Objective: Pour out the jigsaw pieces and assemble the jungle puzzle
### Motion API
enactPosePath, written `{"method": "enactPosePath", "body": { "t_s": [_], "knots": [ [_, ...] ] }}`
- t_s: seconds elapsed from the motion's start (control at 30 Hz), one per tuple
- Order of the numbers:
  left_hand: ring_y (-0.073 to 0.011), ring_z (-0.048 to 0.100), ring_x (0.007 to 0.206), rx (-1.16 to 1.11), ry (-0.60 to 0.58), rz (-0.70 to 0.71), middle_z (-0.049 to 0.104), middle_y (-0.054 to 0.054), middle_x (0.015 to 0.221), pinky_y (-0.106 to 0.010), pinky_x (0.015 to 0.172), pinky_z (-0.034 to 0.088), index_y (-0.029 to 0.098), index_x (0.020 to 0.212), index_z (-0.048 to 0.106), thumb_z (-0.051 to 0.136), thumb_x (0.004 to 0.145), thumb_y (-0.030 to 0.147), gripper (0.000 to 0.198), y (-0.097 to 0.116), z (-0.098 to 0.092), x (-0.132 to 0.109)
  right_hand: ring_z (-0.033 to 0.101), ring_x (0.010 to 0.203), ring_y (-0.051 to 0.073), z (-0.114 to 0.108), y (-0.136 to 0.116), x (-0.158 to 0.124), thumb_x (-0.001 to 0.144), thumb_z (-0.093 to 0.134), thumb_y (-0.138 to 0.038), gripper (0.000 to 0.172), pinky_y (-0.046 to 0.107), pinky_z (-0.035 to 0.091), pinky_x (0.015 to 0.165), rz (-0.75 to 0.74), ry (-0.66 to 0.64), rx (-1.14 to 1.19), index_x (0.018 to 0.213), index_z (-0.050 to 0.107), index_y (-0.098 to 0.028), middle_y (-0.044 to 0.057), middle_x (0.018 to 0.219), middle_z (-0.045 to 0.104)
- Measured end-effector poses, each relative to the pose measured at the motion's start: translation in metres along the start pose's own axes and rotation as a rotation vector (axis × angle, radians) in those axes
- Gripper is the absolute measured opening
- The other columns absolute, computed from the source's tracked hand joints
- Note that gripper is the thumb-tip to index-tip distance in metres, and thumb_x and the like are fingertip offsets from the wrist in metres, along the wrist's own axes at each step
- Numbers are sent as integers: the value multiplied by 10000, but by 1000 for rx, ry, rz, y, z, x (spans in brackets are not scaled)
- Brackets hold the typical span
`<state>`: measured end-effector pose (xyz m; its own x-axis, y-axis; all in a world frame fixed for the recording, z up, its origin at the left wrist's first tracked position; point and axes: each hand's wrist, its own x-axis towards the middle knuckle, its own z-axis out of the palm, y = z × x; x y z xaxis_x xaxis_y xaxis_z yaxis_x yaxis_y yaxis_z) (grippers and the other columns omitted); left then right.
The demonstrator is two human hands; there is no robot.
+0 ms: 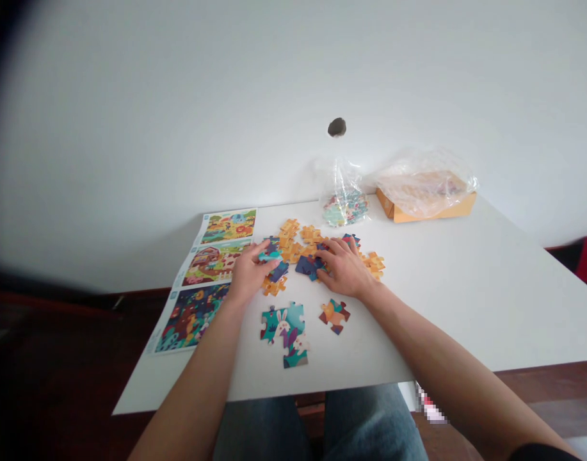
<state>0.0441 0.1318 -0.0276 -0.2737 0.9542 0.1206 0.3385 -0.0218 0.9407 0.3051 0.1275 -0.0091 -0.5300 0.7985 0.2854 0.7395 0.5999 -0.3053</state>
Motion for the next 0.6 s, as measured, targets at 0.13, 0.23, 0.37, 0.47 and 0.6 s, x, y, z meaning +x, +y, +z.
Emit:
{"method": "enactPosePath", "body": {
  "t_s": [0.13, 0.23, 0.37, 0.47, 0.6],
  "knots": [
    [-208, 715, 913, -465, 85, -180, 745, -60, 994, -352, 882, 577, 161, 1102, 741, 917, 541, 214, 591, 4, 2, 5, 454, 1329, 359, -2, -4, -1, 900, 583, -345, 398, 610, 235, 1108, -3, 29, -9, 1270, 642, -210, 158, 1405, 563],
    [-139, 706, 803, -754, 104, -224, 746, -45, 941, -276, 809, 573, 149, 1013, 744, 896, 553, 136, 485, 14, 2, 5, 475, 1323, 350, -8, -15, -1, 916, 587, -364, 378, 620, 232, 1124, -34, 67, 57, 1261, 637, -216, 149, 1377, 596],
    [-114, 703, 811, -882, 48, -215, 734, -39, 1031, -256, 830, 563, 162, 981, 731, 869, 580, 75, 433, 28, 9, -2, 657, 1060, 274, -12, -42, 8, 895, 645, -475, 459, 463, 462, 987, 68, 87, 375, 1266, 622, -204, 125, 1152, 722],
    [-110, 696, 767, -870, -73, -204, 732, -15, 957, -249, 789, 565, 179, 1007, 720, 881, 589, 116, 453, 32, 19, -11, 700, 829, 198, -4, -58, 19, 877, 671, -424, 436, 330, 539, 770, 203, 33, 718, 1247, 614, -199, 58, 957, 763],
    [-136, 706, 805, -886, -156, -204, 733, -14, 914, -288, 829, 574, 172, 940, 704, 898, 607, 185, 386, 30, 24, -16, 661, 707, 160, 9, -55, 29, 890, 596, -261, 145, 285, 510, 691, 238, 155, 667, 976, 689, -189, 26, 798, 730]
  ]
}}
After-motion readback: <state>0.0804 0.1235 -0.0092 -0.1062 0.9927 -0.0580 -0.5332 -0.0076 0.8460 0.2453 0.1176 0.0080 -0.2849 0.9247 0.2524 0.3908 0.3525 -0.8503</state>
